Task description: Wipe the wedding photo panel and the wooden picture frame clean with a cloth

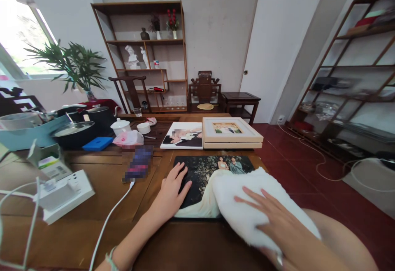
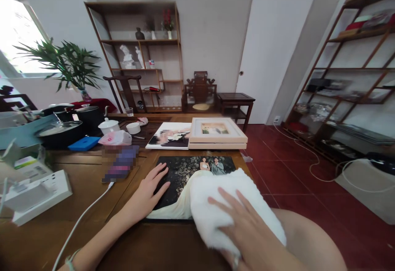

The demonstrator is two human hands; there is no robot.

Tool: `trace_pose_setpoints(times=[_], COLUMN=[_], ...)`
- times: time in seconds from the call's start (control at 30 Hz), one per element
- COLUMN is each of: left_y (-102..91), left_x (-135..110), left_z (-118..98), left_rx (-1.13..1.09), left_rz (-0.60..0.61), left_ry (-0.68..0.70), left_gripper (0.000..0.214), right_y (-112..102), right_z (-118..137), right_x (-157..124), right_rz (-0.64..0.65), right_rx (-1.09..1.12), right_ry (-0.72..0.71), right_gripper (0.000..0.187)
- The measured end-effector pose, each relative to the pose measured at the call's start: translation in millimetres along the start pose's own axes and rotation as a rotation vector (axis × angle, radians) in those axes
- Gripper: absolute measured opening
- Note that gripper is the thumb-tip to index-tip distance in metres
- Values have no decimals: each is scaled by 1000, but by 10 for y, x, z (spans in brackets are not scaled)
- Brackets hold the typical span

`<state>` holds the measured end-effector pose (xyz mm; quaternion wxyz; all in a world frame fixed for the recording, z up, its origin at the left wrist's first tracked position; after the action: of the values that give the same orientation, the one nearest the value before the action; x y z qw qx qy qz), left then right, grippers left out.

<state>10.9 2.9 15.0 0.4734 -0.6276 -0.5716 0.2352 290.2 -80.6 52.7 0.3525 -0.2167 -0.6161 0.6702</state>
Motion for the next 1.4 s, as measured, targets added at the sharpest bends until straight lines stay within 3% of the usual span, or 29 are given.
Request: trace_pose_setpoints(times=[0.2,0.3,0.4,0.6,0.7,0.8,0.9,1.03,1.13,1.23,1.4], left_y=[-16,-15,-8,4,-3,-19,-30,-33,-26,-4,15], left_x=[4,-4,-8,-2,-5,-12,-17,-5,17,31,30], left_z=[4,-3,-15,-16,-6,-4,-4,6,28,55,54], left_rx=[-13,-14,-19,-27,-27,-30,-30,-62,-100,-117,-124], left_rz=[32,25,11,-3,6,16,31,11,-53,-84,-78], left_ry=[-24,-43,-57,-49,-11,36,31,12,36,42,19], left_gripper=[41,42,41,42,43,42,40,38,35,34,38], right_y=[25,38,42,168,182,85,9,49,89,87,83], right_z=[-547,-608,-448,86,188,112,-116,-448,-539,-406,106], right_x=[769,970,857,228,91,171,457,931,1086,961,498], right_rz=[-40,-62,-29,66,73,59,26,-25,-41,-26,90], right_rx=[-31,-37,1,90,125,125,110,50,29,32,76], right_ry=[135,172,165,20,-12,-28,44,118,126,72,-68], right_gripper=[35,36,34,33,36,30,28,36,36,33,32])
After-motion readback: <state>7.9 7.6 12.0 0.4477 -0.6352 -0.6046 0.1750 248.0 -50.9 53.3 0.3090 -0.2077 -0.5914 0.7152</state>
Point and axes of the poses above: each hand's wrist, its own x-axis towards the middle knuckle, its own y-axis out of the palm, z = x × y, the point moved 1 cm from there along x, towards the middle knuckle
